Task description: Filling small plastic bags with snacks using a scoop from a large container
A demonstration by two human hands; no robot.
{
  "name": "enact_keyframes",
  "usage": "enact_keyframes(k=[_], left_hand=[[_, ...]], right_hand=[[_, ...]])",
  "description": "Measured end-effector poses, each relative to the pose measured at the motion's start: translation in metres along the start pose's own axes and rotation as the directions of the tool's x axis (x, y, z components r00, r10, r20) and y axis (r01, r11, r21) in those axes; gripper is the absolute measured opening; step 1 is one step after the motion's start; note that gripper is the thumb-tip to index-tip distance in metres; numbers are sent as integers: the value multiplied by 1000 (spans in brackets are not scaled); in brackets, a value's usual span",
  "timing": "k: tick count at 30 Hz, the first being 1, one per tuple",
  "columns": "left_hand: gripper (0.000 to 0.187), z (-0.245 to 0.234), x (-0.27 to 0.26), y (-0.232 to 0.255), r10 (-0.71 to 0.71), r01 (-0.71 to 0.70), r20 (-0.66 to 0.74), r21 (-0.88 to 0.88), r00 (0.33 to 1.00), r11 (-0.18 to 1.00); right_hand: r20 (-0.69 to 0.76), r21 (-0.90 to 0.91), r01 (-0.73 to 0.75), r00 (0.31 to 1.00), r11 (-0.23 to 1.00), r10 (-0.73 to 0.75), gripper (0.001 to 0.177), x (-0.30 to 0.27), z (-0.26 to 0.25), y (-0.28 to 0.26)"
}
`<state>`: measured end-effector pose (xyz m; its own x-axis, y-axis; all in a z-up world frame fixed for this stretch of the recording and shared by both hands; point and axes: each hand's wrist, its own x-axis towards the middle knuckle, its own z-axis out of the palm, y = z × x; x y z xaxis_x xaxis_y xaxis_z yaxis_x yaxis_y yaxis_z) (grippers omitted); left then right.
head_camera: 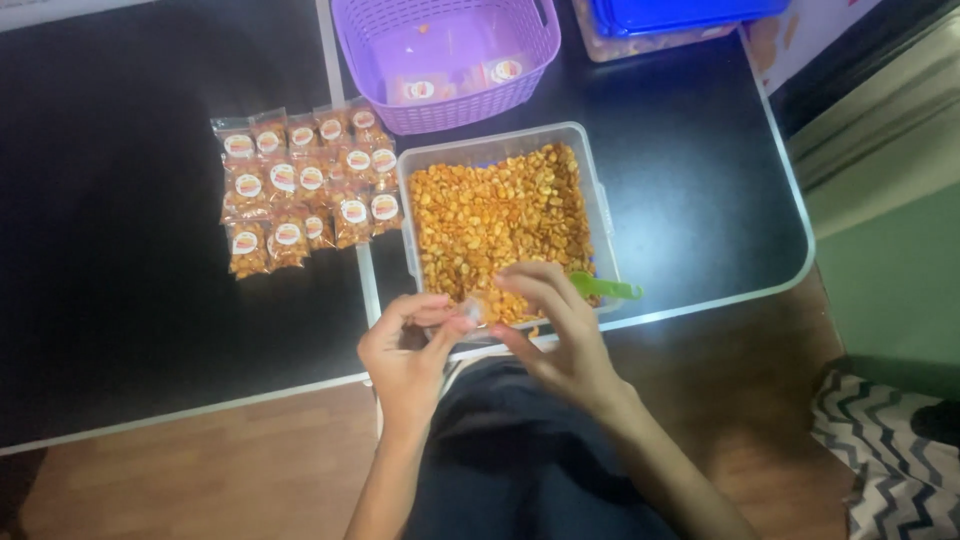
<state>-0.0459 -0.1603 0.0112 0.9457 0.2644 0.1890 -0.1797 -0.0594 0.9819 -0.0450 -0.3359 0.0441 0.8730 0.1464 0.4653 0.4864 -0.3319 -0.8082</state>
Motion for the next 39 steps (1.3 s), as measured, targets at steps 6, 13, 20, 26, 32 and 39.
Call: enact_keyframes(k=[6,13,20,26,32,39], left_hand=[[39,0,9,4,220,-230,79,154,972,961],[42,3,8,15,326,-367,216,190,920,911],[37,4,12,13,448,-471,189,99,874,876],[31,4,14,15,451,-469,229,30,863,883],[29,4,16,23,469,-491,269,20,842,871],[40,-6,18,15,367,-408,374,35,852,912]], right_hand=[[-65,-382,394,891,836,-449,9,-1,3,9],[100,-471,369,925,801,-367,14,1,-4,4],[-16,-534,394,880,748,-474,16,-10,7,25],[33,-450,405,898,796,-439,17,1,8,7],[62,-400,368,925,839,-376,15,10,5,-8],[136,-283,346,938,895,-319,22,17,-7,-24]])
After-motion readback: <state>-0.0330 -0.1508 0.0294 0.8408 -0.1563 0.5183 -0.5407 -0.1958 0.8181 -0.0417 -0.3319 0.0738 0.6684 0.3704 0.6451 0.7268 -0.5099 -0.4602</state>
